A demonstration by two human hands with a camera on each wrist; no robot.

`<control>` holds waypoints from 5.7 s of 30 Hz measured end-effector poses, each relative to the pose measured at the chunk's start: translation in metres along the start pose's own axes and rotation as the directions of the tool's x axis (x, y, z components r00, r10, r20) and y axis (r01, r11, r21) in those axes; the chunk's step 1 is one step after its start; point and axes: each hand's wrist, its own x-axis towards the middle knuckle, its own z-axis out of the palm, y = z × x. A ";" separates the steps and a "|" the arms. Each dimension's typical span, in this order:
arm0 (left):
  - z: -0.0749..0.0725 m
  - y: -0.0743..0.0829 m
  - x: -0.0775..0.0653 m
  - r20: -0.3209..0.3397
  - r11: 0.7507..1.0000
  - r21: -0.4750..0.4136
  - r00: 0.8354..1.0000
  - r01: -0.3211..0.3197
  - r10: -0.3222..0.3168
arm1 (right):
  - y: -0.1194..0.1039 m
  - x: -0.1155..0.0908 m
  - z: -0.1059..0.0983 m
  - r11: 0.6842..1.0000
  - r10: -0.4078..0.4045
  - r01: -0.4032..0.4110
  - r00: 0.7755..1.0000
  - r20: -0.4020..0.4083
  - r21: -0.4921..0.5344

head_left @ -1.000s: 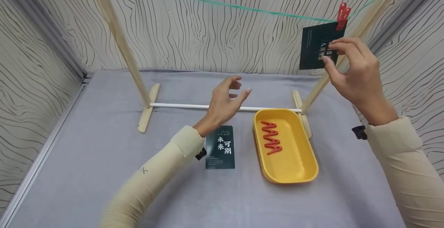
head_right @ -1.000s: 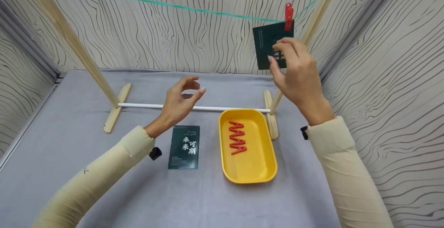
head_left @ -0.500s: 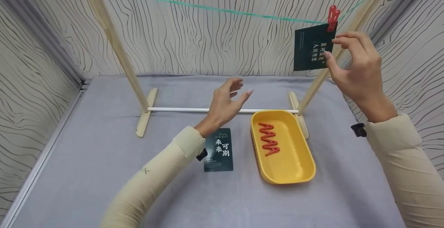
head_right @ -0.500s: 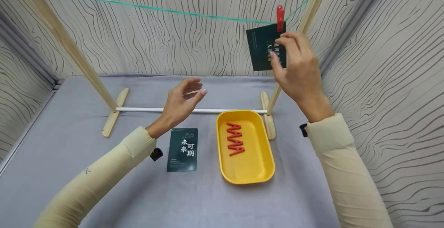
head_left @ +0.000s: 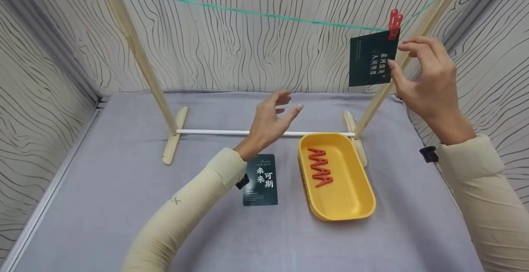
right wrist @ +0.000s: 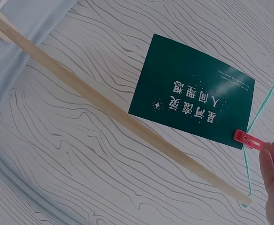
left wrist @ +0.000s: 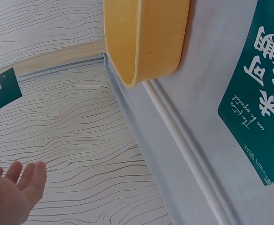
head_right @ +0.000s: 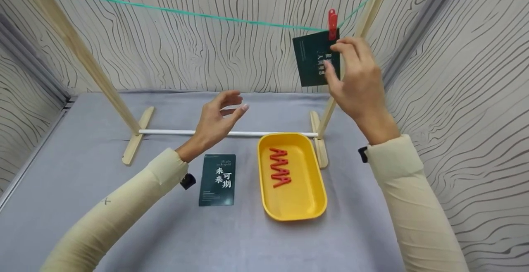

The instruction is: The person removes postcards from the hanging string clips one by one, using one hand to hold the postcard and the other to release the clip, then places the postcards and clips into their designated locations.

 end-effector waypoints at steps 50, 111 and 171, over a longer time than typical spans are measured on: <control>-0.004 0.007 0.031 0.044 0.995 0.030 0.995 -0.095 0.094 | -0.004 0.061 0.008 0.983 0.183 -0.182 0.980 0.078 -0.026; 0.016 0.064 0.056 0.240 0.976 0.215 0.970 -0.020 -0.033 | -0.005 0.074 0.005 0.944 0.248 -0.295 0.930 0.272 0.147; 0.041 0.084 0.072 0.132 0.971 0.144 0.976 -0.193 0.174 | 0.004 0.074 -0.012 0.849 0.253 -0.398 0.884 0.394 0.348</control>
